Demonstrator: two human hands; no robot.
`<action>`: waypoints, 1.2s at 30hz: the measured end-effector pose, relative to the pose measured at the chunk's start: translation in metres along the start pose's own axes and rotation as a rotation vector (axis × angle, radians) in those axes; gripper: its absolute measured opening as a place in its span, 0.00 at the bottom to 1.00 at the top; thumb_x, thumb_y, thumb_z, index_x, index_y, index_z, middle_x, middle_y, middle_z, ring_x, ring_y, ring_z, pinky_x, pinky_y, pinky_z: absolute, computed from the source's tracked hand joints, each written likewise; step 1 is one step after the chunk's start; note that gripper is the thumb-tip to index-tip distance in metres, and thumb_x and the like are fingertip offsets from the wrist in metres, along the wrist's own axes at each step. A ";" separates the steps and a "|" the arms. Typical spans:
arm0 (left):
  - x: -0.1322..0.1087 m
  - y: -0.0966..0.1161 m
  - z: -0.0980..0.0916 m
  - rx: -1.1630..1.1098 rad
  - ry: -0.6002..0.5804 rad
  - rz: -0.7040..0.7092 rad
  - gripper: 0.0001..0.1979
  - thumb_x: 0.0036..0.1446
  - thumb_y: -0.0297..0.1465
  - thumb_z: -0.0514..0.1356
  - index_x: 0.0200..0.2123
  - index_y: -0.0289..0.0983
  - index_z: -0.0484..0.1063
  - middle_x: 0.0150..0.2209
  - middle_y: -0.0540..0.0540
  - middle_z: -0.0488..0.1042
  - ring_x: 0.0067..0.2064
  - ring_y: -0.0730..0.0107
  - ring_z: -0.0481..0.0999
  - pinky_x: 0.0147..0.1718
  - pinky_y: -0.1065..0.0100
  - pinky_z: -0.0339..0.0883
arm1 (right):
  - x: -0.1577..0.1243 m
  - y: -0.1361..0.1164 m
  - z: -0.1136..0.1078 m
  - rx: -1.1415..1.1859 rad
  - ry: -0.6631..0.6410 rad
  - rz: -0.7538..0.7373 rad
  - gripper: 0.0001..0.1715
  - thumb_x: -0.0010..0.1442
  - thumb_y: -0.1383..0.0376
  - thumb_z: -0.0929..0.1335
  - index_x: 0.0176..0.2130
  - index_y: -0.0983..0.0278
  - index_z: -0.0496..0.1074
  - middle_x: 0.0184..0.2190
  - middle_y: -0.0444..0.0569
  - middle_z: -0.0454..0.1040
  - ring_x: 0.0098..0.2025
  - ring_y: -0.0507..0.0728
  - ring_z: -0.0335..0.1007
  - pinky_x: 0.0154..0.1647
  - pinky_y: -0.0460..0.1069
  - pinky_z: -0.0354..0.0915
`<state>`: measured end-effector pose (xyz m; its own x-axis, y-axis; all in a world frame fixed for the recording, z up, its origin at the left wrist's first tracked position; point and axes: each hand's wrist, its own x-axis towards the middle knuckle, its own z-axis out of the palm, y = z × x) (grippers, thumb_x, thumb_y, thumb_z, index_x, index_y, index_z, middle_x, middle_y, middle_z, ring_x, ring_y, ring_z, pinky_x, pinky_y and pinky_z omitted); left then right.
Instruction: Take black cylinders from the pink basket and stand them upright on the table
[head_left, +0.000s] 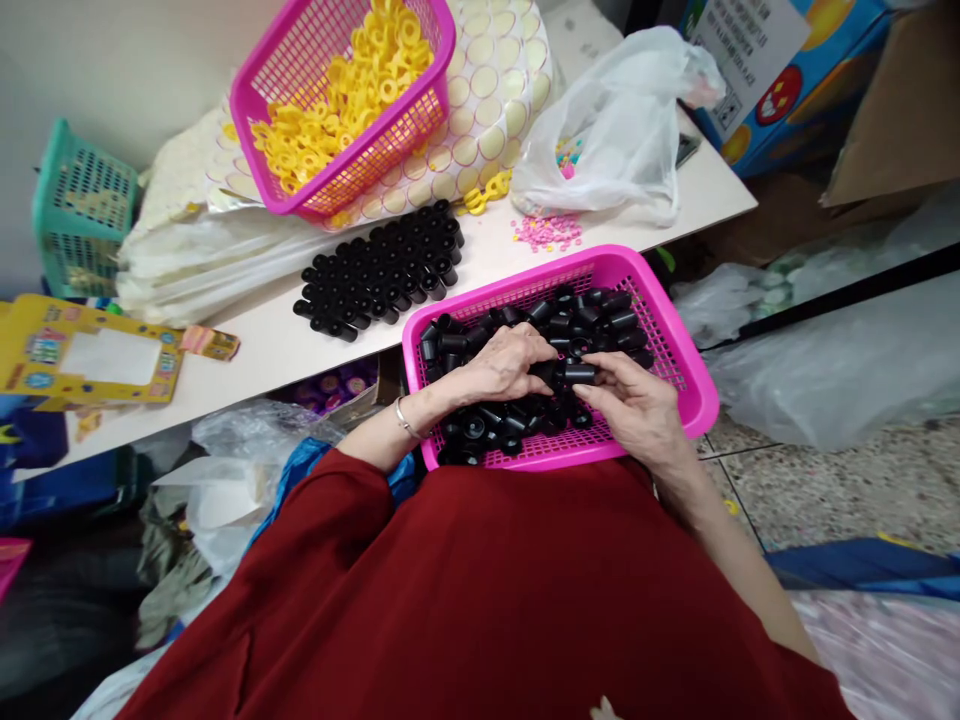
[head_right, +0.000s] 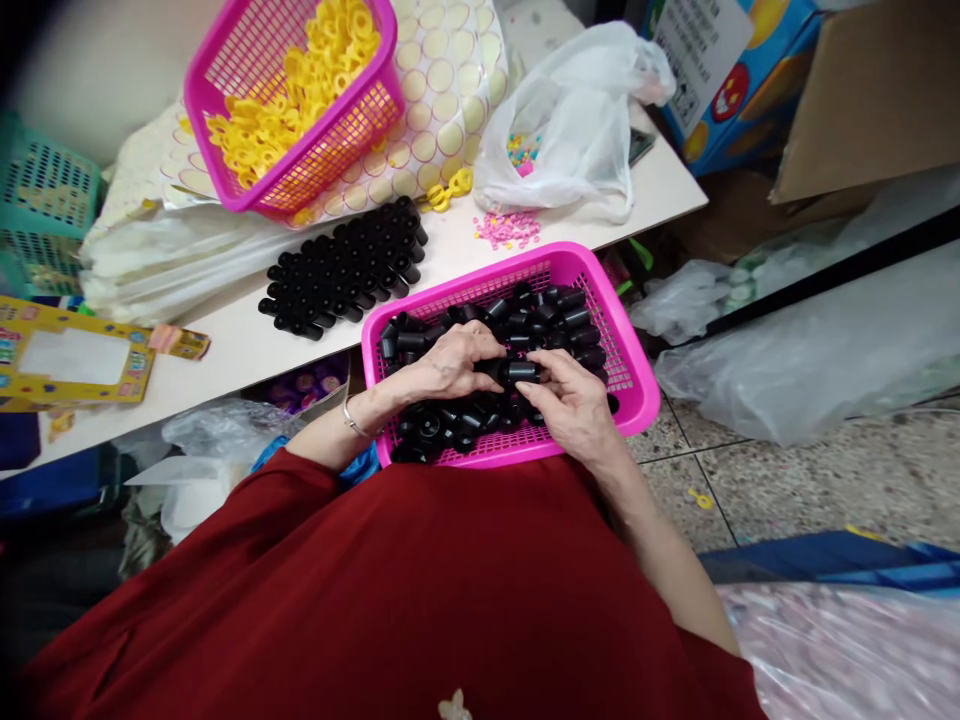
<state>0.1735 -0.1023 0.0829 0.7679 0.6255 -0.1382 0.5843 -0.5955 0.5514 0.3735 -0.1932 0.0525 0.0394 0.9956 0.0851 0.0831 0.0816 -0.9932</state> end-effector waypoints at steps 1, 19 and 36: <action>0.000 -0.001 0.001 -0.024 0.009 0.010 0.13 0.53 0.37 0.70 0.41 0.39 0.80 0.41 0.45 0.77 0.49 0.58 0.73 0.47 0.60 0.66 | 0.000 -0.001 0.001 -0.023 0.015 -0.023 0.14 0.55 0.62 0.74 0.44 0.59 0.78 0.37 0.45 0.73 0.30 0.50 0.69 0.27 0.47 0.70; -0.003 0.000 -0.004 -0.087 -0.034 -0.049 0.13 0.54 0.36 0.69 0.42 0.37 0.80 0.40 0.45 0.79 0.46 0.60 0.75 0.45 0.63 0.66 | -0.005 -0.008 0.010 -0.240 0.033 -0.063 0.12 0.59 0.60 0.72 0.44 0.60 0.77 0.35 0.47 0.74 0.30 0.53 0.70 0.27 0.49 0.70; -0.005 0.008 -0.006 -0.128 -0.035 0.002 0.15 0.53 0.37 0.71 0.42 0.36 0.79 0.37 0.46 0.80 0.43 0.63 0.76 0.45 0.65 0.67 | -0.002 -0.005 0.014 -0.267 -0.043 -0.089 0.15 0.59 0.55 0.72 0.44 0.60 0.78 0.30 0.46 0.73 0.26 0.53 0.69 0.26 0.50 0.69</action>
<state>0.1722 -0.1071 0.0929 0.7794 0.6045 -0.1645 0.5459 -0.5266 0.6517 0.3587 -0.1945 0.0561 -0.0221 0.9865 0.1622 0.3441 0.1599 -0.9252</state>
